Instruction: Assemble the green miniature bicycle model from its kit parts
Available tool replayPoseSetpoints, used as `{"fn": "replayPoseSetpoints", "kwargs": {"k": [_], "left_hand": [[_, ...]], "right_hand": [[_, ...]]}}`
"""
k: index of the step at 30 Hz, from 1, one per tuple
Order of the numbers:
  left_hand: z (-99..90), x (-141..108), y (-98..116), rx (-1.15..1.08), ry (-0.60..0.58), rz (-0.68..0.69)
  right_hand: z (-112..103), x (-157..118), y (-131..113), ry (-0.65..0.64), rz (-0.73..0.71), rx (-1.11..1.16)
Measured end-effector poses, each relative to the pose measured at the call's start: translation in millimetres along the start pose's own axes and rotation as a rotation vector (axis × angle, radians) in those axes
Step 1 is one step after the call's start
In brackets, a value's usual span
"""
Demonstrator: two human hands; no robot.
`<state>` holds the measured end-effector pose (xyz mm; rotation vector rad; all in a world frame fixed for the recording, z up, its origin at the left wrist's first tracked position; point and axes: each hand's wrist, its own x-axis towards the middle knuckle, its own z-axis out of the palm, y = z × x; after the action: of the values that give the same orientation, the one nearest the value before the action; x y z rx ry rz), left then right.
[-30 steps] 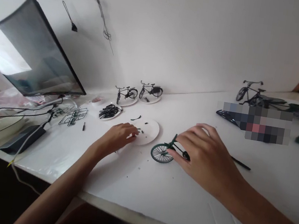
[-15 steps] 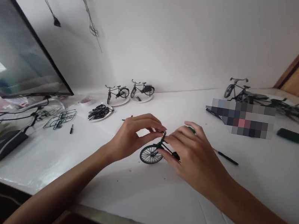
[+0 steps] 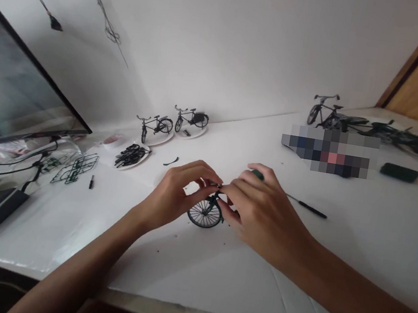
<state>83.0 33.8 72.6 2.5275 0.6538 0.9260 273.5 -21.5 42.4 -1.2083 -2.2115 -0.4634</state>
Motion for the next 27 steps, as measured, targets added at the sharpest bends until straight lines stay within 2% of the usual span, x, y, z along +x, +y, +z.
{"fn": "replayPoseSetpoints", "kwargs": {"k": [4,8,14,19,22,27], "left_hand": [[2.6,0.0,3.3,-0.021,0.117,-0.022],[9.6,-2.3,4.6,-0.13,0.142,-0.098],[26.8,-11.6,0.9,-0.409,0.222,-0.18],[37.9,-12.5,-0.1,-0.596,0.288,-0.229],[44.7,-12.6,-1.4,-0.603,0.333,-0.214],[51.1,-14.2,-3.6,-0.581,0.384,-0.206]], "right_hand": [[-1.7,1.2,1.7,0.019,0.02,-0.008],[-3.3,1.7,3.6,0.004,0.032,0.008],[-4.0,0.7,4.3,0.024,0.049,0.072],[0.7,-0.9,2.1,0.113,0.154,0.22],[1.8,-1.6,0.6,0.156,0.194,0.261],[0.4,-0.7,0.8,0.154,0.111,0.316]]}}
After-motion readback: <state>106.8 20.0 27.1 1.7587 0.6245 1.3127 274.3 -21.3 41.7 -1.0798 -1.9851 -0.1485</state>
